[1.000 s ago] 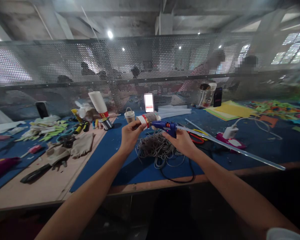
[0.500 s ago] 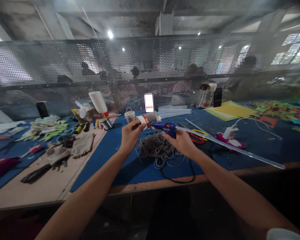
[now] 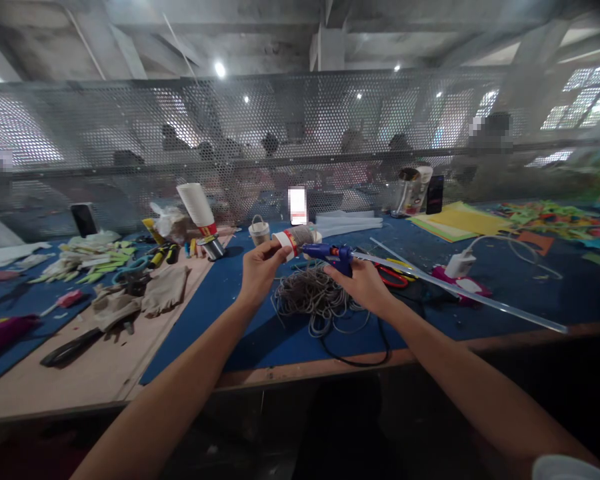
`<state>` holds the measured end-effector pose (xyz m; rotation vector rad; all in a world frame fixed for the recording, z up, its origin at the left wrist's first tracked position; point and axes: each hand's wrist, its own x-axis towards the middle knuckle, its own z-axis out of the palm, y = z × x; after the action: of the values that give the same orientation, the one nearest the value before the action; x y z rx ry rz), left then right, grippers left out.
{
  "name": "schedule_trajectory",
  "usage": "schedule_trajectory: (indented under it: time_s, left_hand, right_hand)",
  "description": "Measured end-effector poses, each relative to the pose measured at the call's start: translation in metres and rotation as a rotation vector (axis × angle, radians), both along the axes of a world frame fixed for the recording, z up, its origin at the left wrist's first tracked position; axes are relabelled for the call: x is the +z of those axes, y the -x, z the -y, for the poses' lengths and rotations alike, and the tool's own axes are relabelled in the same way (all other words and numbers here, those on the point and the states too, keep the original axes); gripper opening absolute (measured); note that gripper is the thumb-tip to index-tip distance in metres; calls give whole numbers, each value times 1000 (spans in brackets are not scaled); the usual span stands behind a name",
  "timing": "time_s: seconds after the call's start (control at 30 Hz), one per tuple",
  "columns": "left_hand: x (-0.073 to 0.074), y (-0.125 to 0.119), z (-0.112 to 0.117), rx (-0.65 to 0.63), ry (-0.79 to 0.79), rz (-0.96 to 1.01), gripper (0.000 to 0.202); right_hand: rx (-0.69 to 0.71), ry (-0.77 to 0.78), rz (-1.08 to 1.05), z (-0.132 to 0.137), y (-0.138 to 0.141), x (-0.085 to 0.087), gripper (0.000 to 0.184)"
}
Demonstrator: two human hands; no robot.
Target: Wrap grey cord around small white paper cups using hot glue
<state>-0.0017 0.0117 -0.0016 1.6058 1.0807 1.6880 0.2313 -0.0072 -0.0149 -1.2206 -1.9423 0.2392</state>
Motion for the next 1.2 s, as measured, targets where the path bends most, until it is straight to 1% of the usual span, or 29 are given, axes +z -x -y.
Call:
schedule_trajectory:
  time_s: [0.23,0.33,0.43,0.57,0.7,0.83,0.93,0.97,1.03,1.13,1.2]
  left_hand:
    - [-3,2,-3,-59,30,44,32]
    - [-2,0,-2,-71,41,69,33]
    - [0,-2,0,-58,64,75,33]
    - [1,-4,2,-77,69,85,31]
    - [1,-4,1,-105,69,91,32]
    - [-1,-4,-1,-91,80,102,36]
    - [-2,-4,-3,-90,84,115,37]
    - [-2,-4,-3,-90,87,124,38]
    - [-1,-5,-2,-91,95,134,39]
    - [0,-6,-1,-106,102,131,38]
    - [0,-7,0,-115,104,129,36]
  right_hand:
    - [39,12,-87,2,1,2,38]
    - [29,77,-142,4,2,5,38]
    - [37,159,-264,7,3,9,38]
    - [143,255,-423,7,4,11,38]
    - [190,274,-530,8,2,10,41]
    - [146,308,-659,13,-6,14,43]
    - [49,403,-714,14,-20,19,44]
    - [12,440,-704,12,-26,19,44]
    - [-54,485,-616,5,-41,18,45]
    - [-146,545,-326,-11,-66,10,53]
    - [-215,580,-42,-22,-79,4,57]
